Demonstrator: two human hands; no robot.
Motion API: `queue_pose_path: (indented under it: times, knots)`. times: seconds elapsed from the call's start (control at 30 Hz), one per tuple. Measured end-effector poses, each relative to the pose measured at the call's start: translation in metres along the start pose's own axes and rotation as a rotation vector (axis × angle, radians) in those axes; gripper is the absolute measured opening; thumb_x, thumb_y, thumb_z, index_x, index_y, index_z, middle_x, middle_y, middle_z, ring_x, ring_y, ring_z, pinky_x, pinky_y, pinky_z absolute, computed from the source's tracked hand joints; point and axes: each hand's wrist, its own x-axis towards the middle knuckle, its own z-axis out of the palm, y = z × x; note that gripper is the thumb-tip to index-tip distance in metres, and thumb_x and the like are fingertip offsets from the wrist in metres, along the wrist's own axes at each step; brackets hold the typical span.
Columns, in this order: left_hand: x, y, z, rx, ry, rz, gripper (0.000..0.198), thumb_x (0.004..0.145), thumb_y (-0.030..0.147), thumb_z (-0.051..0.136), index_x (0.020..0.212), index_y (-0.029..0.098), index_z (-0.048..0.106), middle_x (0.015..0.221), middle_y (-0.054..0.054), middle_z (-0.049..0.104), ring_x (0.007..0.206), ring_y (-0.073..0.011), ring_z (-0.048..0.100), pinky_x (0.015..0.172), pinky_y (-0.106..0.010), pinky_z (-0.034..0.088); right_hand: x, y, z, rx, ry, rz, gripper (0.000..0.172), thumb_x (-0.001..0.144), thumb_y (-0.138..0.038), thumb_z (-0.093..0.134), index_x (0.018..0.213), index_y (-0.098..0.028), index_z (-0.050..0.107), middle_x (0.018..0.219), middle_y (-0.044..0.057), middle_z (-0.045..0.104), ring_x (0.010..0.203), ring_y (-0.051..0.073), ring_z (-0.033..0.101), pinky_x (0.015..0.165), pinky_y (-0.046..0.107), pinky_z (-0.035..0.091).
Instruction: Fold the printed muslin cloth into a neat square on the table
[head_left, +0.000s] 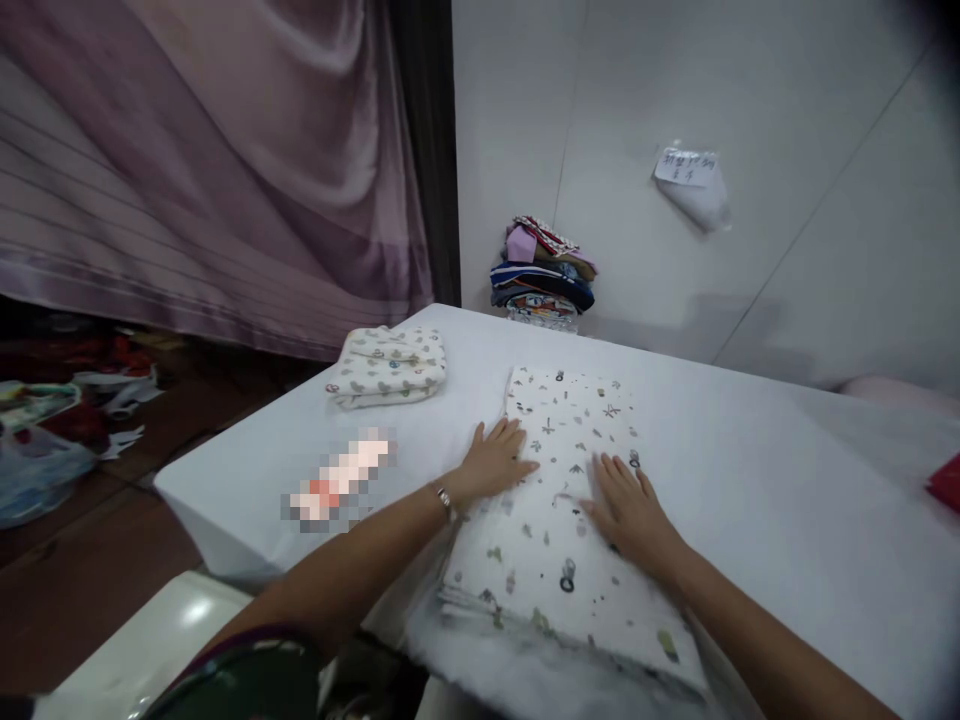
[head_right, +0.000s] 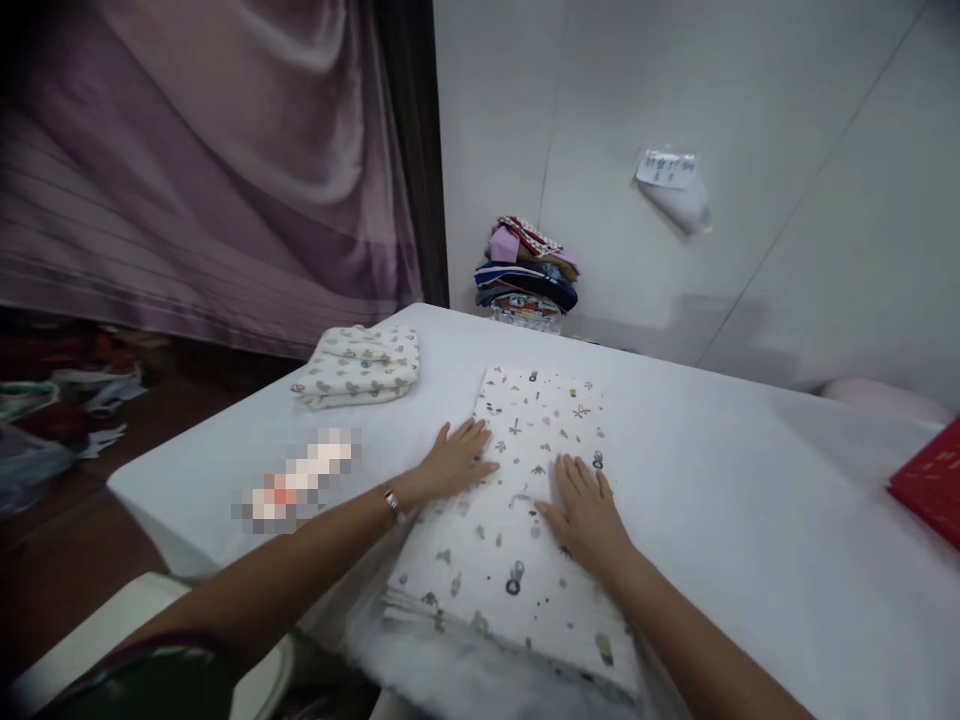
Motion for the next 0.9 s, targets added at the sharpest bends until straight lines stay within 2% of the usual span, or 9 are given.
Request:
queue_pose_path:
  times: [0.1, 0.2, 0.3, 0.4, 0.5, 0.7, 0.9]
  knots:
    - [-0.036, 0.002, 0.011, -0.024, 0.004, -0.033, 0.07, 0.086, 0.066, 0.023, 0.144, 0.027, 0.024, 0.155, -0.003, 0.014, 0.143, -0.0248, 0.008, 0.114, -0.053, 0.006, -0.026, -0.006, 0.008, -0.018, -0.017, 0.006, 0.079, 0.089, -0.067, 0.016, 0.146, -0.015, 0.029, 0.152, 0.008, 0.019, 0.141, 0.025, 0.012, 0.114, 0.046, 0.01]
    - [-0.044, 0.006, 0.01, -0.047, 0.012, -0.076, 0.066, 0.087, 0.062, 0.026, 0.143, 0.027, 0.025, 0.156, -0.002, 0.013, 0.143, -0.0247, 0.009, 0.113, -0.053, 0.009, -0.028, -0.006, 0.006, -0.036, -0.035, 0.016, 0.079, 0.09, -0.065, 0.015, 0.146, -0.011, 0.027, 0.153, 0.007, 0.015, 0.141, 0.024, 0.009, 0.115, 0.046, 0.009]
    - [-0.042, 0.01, 0.004, -0.089, 0.056, -0.087, 0.058, 0.088, 0.058, 0.031, 0.138, 0.028, 0.034, 0.155, -0.001, 0.019, 0.141, -0.0229, 0.016, 0.113, -0.048, 0.013, -0.029, -0.007, -0.002, -0.012, -0.082, 0.025, 0.076, 0.091, -0.062, 0.019, 0.145, -0.01, 0.028, 0.152, 0.009, 0.017, 0.141, 0.024, 0.01, 0.115, 0.046, 0.009]
    - [-0.041, 0.009, -0.002, -0.139, 0.154, -0.204, 0.046, 0.089, 0.051, 0.034, 0.126, 0.026, 0.048, 0.143, -0.004, 0.043, 0.131, -0.0198, 0.038, 0.107, -0.035, 0.028, -0.043, -0.015, -0.007, 0.033, -0.065, 0.032, 0.073, 0.091, -0.062, 0.021, 0.146, -0.013, 0.027, 0.152, 0.008, 0.018, 0.141, 0.025, 0.011, 0.114, 0.047, 0.011]
    - [-0.034, 0.005, -0.007, -0.157, 0.197, -0.354, 0.037, 0.089, 0.044, 0.037, 0.11, 0.022, 0.058, 0.121, -0.007, 0.061, 0.113, -0.0201, 0.054, 0.095, -0.031, 0.039, -0.061, -0.026, -0.004, 0.048, -0.042, -0.022, 0.072, 0.091, -0.063, 0.019, 0.146, -0.018, 0.029, 0.152, 0.006, 0.018, 0.141, 0.024, 0.011, 0.114, 0.048, 0.012]
    - [-0.013, 0.006, -0.013, -0.191, 0.183, -0.517, 0.033, 0.081, 0.042, 0.048, 0.097, 0.016, 0.062, 0.112, -0.013, 0.063, 0.101, -0.0233, 0.06, 0.079, -0.03, 0.044, -0.07, -0.034, 0.006, -0.021, -0.051, -0.049, 0.072, 0.092, -0.062, 0.018, 0.144, -0.015, 0.033, 0.152, 0.008, 0.019, 0.141, 0.024, 0.013, 0.114, 0.047, 0.012]
    - [-0.006, 0.011, -0.009, -0.226, 0.212, -0.57, 0.029, 0.077, 0.031, 0.051, 0.1, 0.015, 0.059, 0.115, -0.015, 0.061, 0.104, -0.0251, 0.059, 0.08, -0.032, 0.044, -0.067, -0.029, 0.01, -0.036, -0.019, -0.063, 0.07, 0.092, -0.061, 0.019, 0.144, -0.016, 0.033, 0.152, 0.007, 0.02, 0.141, 0.023, 0.013, 0.114, 0.046, 0.013]
